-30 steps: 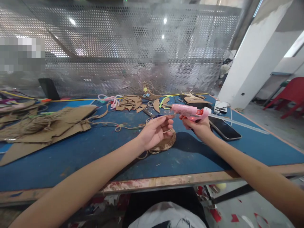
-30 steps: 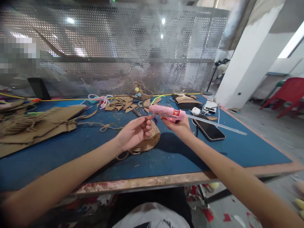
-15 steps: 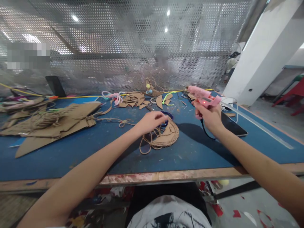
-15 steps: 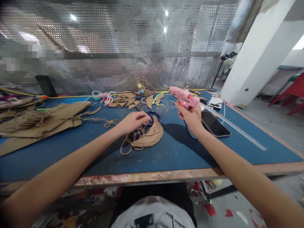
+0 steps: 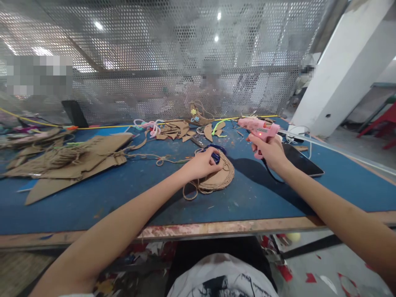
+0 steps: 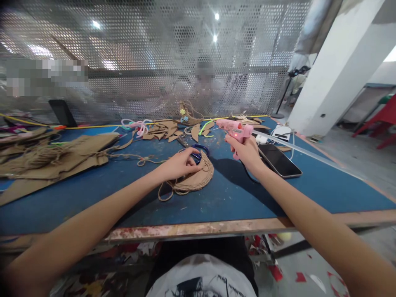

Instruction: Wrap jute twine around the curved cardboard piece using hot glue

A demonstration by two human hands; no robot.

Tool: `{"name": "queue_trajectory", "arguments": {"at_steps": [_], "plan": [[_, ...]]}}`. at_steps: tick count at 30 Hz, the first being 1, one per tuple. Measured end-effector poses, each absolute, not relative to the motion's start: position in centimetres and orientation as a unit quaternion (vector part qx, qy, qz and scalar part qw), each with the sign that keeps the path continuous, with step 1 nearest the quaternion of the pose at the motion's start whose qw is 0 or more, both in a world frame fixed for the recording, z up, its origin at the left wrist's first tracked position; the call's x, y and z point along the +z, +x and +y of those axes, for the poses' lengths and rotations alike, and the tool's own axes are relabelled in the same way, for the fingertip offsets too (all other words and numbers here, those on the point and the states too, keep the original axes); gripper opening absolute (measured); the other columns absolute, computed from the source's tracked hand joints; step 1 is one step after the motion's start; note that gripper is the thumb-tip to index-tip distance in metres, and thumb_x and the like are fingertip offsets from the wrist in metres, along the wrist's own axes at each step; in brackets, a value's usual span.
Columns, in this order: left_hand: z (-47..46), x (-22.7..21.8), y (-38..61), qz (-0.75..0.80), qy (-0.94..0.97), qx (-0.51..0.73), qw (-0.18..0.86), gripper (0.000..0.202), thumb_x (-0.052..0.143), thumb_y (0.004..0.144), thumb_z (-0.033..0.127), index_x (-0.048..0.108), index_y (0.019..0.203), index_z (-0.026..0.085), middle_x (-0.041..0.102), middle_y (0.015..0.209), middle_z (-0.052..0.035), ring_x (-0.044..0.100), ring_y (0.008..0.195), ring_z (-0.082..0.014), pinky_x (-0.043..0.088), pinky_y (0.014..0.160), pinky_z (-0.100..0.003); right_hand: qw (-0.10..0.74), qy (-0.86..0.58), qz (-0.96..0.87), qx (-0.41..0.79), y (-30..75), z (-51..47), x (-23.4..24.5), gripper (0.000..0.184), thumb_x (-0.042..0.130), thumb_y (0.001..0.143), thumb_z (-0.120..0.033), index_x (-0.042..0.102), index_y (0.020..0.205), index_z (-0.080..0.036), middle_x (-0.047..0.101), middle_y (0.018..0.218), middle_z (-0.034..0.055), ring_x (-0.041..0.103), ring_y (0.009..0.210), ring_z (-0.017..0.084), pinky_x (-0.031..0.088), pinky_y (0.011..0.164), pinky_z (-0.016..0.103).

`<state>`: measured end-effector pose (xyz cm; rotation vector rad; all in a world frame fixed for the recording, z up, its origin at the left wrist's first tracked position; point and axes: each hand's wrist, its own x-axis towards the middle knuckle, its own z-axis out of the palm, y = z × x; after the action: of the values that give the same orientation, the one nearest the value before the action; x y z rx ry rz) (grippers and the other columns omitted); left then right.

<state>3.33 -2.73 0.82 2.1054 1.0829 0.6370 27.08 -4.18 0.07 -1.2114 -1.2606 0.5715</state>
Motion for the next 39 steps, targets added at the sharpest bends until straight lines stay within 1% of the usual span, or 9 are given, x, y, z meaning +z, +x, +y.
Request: {"name": "queue_trajectory", "arguments": {"at_steps": [4,7,9,13,16,20,24,29,39], "plan": [[-2.4,0.6,4.2,0.445,0.797,0.245,0.327,0.048,0.079,0.061,0.034,0.059,0.102,0.019,0.065,0.058,0.0034,0.056,0.052,-0.0156,0.034,0.052,-0.025,0.593,-0.53,-0.557,0.24,26.7,-4.5,0.3,0.029,0.067,0.075,-0.039,0.056,0.057,-0.019,0.053,0.051,-0.0015,0.046,0.043,0.009,0.035,0.038,0.021],[-2.2,0.6,4.7,0.481,0.761,0.226,0.371,0.051,0.082,0.057,0.033,0.061,0.101,0.015,0.062,0.055,0.004,0.053,0.048,-0.0142,0.033,0.049,-0.024,0.592,-0.528,-0.561,0.237,26.5,-4.9,0.6,0.028,0.067,0.075,-0.039,0.056,0.059,-0.02,0.053,0.053,-0.0008,0.046,0.043,0.009,0.036,0.039,0.022],[-2.1,1.0,4.6,0.491,0.727,0.217,0.428,0.046,0.082,0.057,0.03,0.063,0.095,0.014,0.059,0.051,0.0053,0.05,0.046,-0.0123,0.033,0.048,-0.023,0.596,-0.525,-0.562,0.229,26.4,-5.1,0.9,0.024,0.068,0.074,-0.039,0.058,0.063,-0.02,0.054,0.055,-0.0007,0.046,0.043,0.01,0.038,0.039,0.024],[-2.2,2.2,3.4,0.445,0.672,0.207,0.555,0.022,0.078,0.065,0.029,0.062,0.064,0.014,0.047,0.044,0.0058,0.039,0.039,-0.006,0.028,0.043,-0.021,0.601,-0.524,-0.569,0.201,26.4,-5.9,1.3,0.024,0.066,0.074,-0.045,0.062,0.074,-0.021,0.05,0.055,-0.0017,0.041,0.041,0.011,0.037,0.038,0.027],[-2.2,3.1,2.6,0.429,0.606,0.269,0.613,0.018,0.076,0.068,0.024,0.063,0.063,0.013,0.048,0.046,0.0044,0.045,0.042,-0.0058,0.037,0.046,-0.02,0.584,-0.501,-0.624,0.136,26.5,-6.7,1.3,0.026,0.063,0.077,-0.047,0.061,0.075,-0.022,0.05,0.056,-0.0009,0.044,0.045,0.013,0.038,0.045,0.029],[-1.9,3.3,2.6,0.427,0.533,0.435,0.587,0.015,0.074,0.07,0.019,0.065,0.079,0.011,0.064,0.068,-0.0017,0.06,0.058,-0.0082,0.05,0.058,-0.02,0.542,-0.47,-0.697,0.02,26.3,-7.6,1.3,0.03,0.062,0.078,-0.05,0.053,0.068,-0.024,0.053,0.063,0.0013,0.05,0.058,0.017,0.039,0.057,0.031],[-1.8,2.6,3.2,0.398,0.514,0.522,0.553,0.017,0.073,0.068,0.021,0.062,0.077,0.013,0.062,0.067,0.001,0.06,0.058,-0.0084,0.053,0.058,-0.021,0.488,-0.449,-0.744,-0.078,25.6,-7.9,1.2,0.036,0.057,0.082,-0.055,0.053,0.066,-0.023,0.055,0.062,0.0028,0.051,0.059,0.018,0.037,0.056,0.03],[-2.4,2.1,3.8,0.384,0.518,0.545,0.537,0.02,0.074,0.065,0.022,0.059,0.077,0.014,0.06,0.066,0.002,0.06,0.059,-0.0106,0.055,0.056,-0.024,0.436,-0.457,-0.761,-0.147,25.1,-7.7,0.7,0.035,0.052,0.088,-0.053,0.056,0.07,-0.022,0.06,0.065,0.0039,0.056,0.063,0.018,0.038,0.058,0.029],[-3.0,1.6,4.2,0.385,0.55,0.534,0.514,0.02,0.072,0.066,0.025,0.063,0.078,0.012,0.064,0.074,-0.0028,0.061,0.065,-0.0129,0.057,0.056,-0.026,0.432,-0.493,-0.745,-0.124,25.1,-7.8,0.7,0.041,0.046,0.088,-0.058,0.054,0.068,-0.022,0.055,0.063,0.0037,0.053,0.059,0.018,0.035,0.055,0.029]]}}
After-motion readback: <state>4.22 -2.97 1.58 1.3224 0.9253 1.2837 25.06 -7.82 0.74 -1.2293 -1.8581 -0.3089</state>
